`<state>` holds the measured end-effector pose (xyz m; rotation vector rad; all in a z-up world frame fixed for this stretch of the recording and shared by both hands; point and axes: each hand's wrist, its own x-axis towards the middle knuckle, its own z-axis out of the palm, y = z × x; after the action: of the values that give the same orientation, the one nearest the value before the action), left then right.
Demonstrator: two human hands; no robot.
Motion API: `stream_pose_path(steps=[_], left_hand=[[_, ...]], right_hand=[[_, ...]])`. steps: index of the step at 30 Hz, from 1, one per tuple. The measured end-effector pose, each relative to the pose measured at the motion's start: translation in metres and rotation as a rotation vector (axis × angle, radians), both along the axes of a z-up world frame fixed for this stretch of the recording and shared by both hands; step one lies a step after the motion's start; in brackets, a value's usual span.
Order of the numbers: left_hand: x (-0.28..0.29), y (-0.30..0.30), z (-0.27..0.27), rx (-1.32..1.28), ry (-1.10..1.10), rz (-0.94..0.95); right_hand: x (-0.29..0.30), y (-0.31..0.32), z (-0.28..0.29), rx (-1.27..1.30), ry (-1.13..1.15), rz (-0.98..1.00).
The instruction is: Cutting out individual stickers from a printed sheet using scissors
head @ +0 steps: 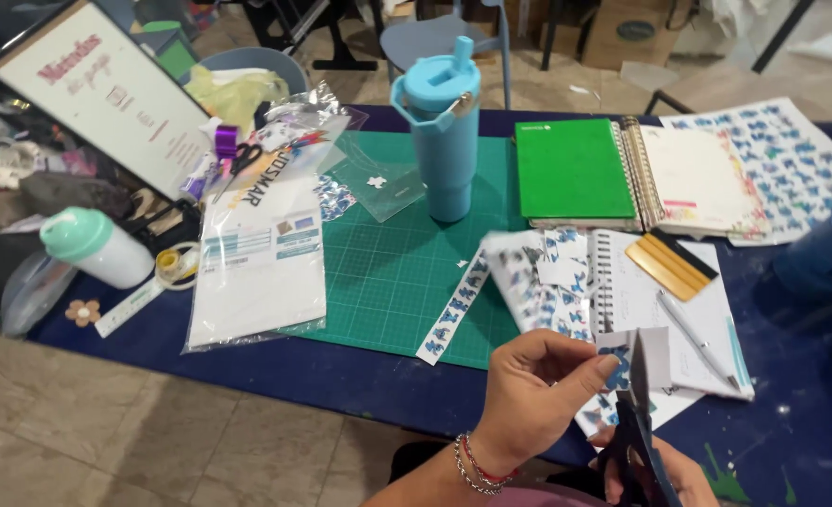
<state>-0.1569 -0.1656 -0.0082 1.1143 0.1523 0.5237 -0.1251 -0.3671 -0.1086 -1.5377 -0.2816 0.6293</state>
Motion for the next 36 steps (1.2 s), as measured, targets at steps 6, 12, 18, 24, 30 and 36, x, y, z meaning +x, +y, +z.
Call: stream_pose_path(steps=[6,12,18,24,30,36], left_hand=[[0.001,-0.012,-0.01,-0.068,-0.007,0.012],[0.009,-0.019,-0.012,-0.074,0.044,0.002],[0.012,-0.016,-0.019,-0.101,-0.024,-0.021],[0.012,-0.001,-0.004,-0.006,0.004,-0.023],[0.008,0.007,-0.006,-0.046,-0.07,-0.094],[0.006,0.007,0.0,0.071,-0.029,-0.12]], right_hand=[[0.002,0.0,-0.011,0.114,0.114,-0.143],[0.001,0.0,0.004,0.009,0.282,-0.321],[0.005,-0.022,-0.014,0.047,0.182,-0.046],[-0.017,0.016,0.05,-0.078,0.199,-0.379],[0.03,-0.021,-0.015,0.212,-0.026,0.256],[0.011,-0.004,0.025,0.058,0.014,0.081]])
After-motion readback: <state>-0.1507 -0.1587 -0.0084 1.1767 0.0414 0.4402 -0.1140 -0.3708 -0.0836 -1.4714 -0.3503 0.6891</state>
